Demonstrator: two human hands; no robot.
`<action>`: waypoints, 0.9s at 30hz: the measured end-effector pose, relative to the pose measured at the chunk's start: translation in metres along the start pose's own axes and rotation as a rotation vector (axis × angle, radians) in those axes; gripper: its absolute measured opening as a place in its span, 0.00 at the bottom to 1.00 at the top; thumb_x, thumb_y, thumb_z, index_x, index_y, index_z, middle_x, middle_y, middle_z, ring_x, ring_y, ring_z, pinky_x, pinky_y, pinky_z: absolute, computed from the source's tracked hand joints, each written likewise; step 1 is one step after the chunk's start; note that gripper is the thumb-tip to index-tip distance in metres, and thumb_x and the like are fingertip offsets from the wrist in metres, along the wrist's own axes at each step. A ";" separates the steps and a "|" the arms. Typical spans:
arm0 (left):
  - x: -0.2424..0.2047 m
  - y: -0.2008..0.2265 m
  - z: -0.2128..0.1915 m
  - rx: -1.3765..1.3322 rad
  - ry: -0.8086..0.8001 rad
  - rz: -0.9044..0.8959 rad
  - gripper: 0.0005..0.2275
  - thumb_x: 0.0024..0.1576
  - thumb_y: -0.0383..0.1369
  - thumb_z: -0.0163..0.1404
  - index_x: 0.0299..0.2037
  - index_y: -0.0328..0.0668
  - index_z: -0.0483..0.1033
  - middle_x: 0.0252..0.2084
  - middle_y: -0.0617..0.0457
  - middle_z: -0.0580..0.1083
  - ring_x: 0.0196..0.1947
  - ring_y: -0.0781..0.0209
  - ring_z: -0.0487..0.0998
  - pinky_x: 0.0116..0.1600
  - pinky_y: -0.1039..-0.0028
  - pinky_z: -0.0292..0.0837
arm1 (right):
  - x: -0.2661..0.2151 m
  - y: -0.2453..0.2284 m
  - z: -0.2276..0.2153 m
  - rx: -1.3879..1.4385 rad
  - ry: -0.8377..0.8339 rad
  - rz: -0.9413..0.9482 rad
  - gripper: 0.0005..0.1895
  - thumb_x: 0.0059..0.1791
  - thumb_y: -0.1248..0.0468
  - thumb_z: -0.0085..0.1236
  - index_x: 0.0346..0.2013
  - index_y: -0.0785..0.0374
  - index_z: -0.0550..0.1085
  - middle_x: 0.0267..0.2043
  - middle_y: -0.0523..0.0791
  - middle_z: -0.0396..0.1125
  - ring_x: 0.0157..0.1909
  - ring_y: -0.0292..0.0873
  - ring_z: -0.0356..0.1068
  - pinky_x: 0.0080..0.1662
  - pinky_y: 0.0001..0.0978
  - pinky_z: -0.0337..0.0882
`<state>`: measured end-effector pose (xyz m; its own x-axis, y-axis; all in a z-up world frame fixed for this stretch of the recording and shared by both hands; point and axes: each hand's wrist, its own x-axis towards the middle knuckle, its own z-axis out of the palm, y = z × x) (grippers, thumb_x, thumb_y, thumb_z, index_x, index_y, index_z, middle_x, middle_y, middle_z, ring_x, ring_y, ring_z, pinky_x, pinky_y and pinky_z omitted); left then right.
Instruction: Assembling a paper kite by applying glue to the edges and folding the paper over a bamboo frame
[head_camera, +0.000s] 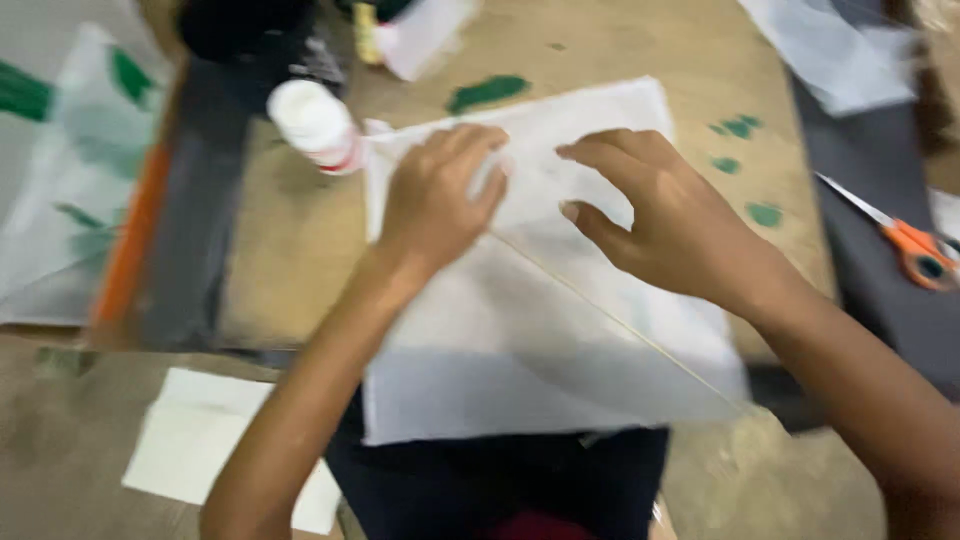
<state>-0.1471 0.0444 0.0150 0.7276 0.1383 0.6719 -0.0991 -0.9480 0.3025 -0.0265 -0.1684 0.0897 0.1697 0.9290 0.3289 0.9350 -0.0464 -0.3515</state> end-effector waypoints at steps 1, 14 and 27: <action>-0.006 -0.006 -0.010 0.027 0.015 -0.014 0.09 0.59 0.30 0.51 0.48 0.41 0.75 0.47 0.49 0.77 0.44 0.45 0.77 0.47 0.57 0.69 | 0.014 -0.005 0.007 0.006 -0.003 -0.033 0.22 0.55 0.62 0.56 0.63 0.67 0.69 0.60 0.55 0.67 0.60 0.61 0.65 0.59 0.51 0.65; -0.081 -0.105 -0.097 0.053 0.123 -0.171 0.05 0.55 0.28 0.53 0.39 0.37 0.74 0.40 0.49 0.72 0.42 0.46 0.72 0.47 0.59 0.69 | 0.147 -0.064 0.098 -0.076 -0.185 -0.065 0.29 0.50 0.60 0.60 0.67 0.56 0.69 0.47 0.46 0.69 0.45 0.53 0.69 0.42 0.49 0.71; -0.068 -0.157 -0.087 -0.273 -0.048 -0.470 0.34 0.52 0.39 0.64 0.65 0.38 0.57 0.63 0.40 0.66 0.64 0.42 0.68 0.66 0.60 0.65 | 0.207 -0.054 0.131 -0.328 -0.298 -0.017 0.27 0.50 0.51 0.57 0.62 0.53 0.68 0.40 0.41 0.75 0.35 0.57 0.74 0.25 0.56 0.73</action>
<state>-0.2396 0.2083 -0.0194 0.7657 0.5101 0.3918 0.0768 -0.6773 0.7317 -0.0831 0.0750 0.0620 0.1009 0.9937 0.0486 0.9944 -0.0992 -0.0358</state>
